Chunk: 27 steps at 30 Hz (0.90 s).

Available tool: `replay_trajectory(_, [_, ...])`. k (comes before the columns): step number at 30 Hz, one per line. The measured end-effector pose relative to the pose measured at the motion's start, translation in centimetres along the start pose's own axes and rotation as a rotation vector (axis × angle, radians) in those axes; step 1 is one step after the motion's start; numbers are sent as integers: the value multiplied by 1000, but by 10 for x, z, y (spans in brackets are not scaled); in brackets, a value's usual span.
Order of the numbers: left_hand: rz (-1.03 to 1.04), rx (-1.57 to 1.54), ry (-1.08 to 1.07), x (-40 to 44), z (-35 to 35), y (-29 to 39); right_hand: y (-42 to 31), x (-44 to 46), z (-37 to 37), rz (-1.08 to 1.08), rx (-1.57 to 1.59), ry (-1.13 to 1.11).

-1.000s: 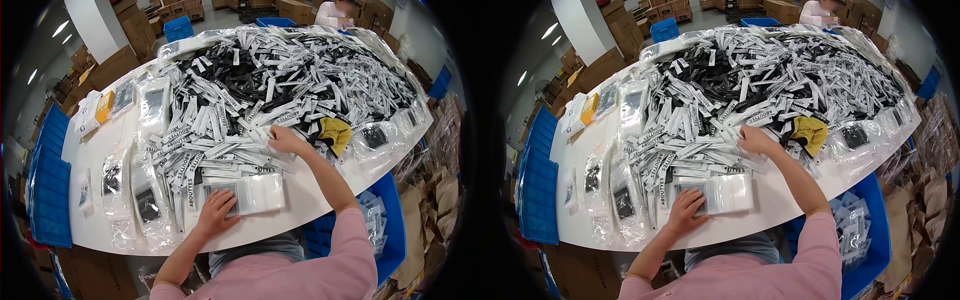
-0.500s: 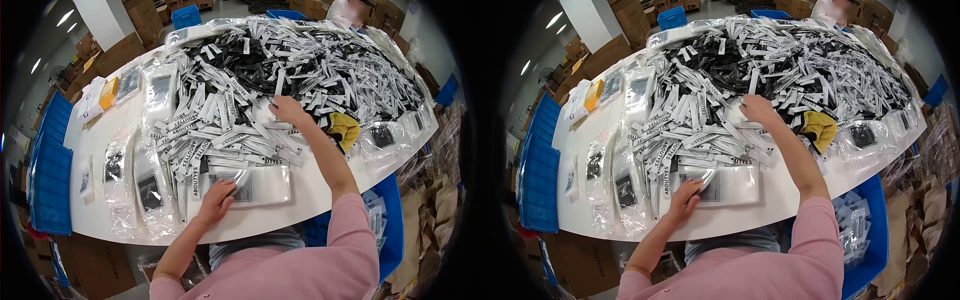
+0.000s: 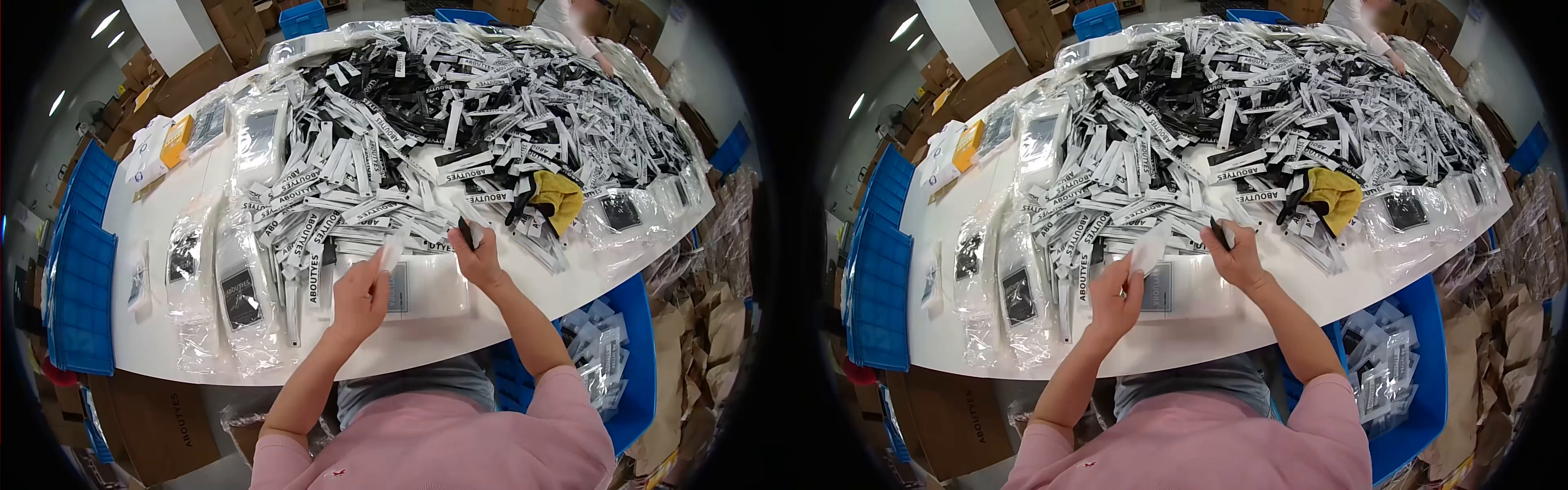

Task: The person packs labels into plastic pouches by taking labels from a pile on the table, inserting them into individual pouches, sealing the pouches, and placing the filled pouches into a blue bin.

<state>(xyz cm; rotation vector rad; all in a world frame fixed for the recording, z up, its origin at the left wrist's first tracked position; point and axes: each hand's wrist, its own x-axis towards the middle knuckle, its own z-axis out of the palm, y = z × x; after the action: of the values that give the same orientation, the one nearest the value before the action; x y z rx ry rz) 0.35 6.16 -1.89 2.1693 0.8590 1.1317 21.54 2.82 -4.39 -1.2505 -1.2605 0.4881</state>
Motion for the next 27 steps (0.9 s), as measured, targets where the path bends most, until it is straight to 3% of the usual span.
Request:
replay_trajectory(1, [169, 91, 22, 0, 1, 2, 5, -1, 6, -28, 120, 17])
replay_trajectory(2, [167, 93, 25, 2, 0, 3, 1, -3, 6, -28, 122, 13])
replay_trajectory(4, [539, 358, -41, 9, -1, 3, -25, -4, 2, 524, 654, -172])
replay_trajectory(11, [720, 434, -138, 16, -12, 7, -48, 7, -1, 686, 473, -304])
replay_trajectory(14, [618, 376, -166, 10, -5, 7, -54, 7, -1, 531, 321, -280])
replay_trajectory(16, [73, -159, -105, 3, 5, 18, -57, 0, 8, 271, -40, -418])
replay_trajectory(17, [-289, -452, -343, 0, -5, 20, -57, -5, 16, -114, -202, -459])
replay_trajectory(18, [-290, -452, -344, -1, -5, 15, -57, -9, 25, -112, -201, -459])
replay_trajectory(20, [-513, -853, -226, -1, -1, 1, -58, -14, 38, -283, -206, -275])
replay_trajectory(21, [-670, -992, -138, 7, -7, 20, -73, -9, 33, -185, -104, -320])
replay_trajectory(22, [-673, -992, -138, 9, -7, 19, -72, -6, 32, -182, -103, -321])
replay_trajectory(24, [-469, -656, -167, 8, -6, 17, -65, -5, 33, -9, -138, -413])
replay_trajectory(25, [-415, -518, -186, 4, -3, 9, -61, -7, 37, -142, -359, -380])
replay_trajectory(27, [-359, -459, -191, 5, -2, -2, -63, -12, 42, -233, -413, -360])
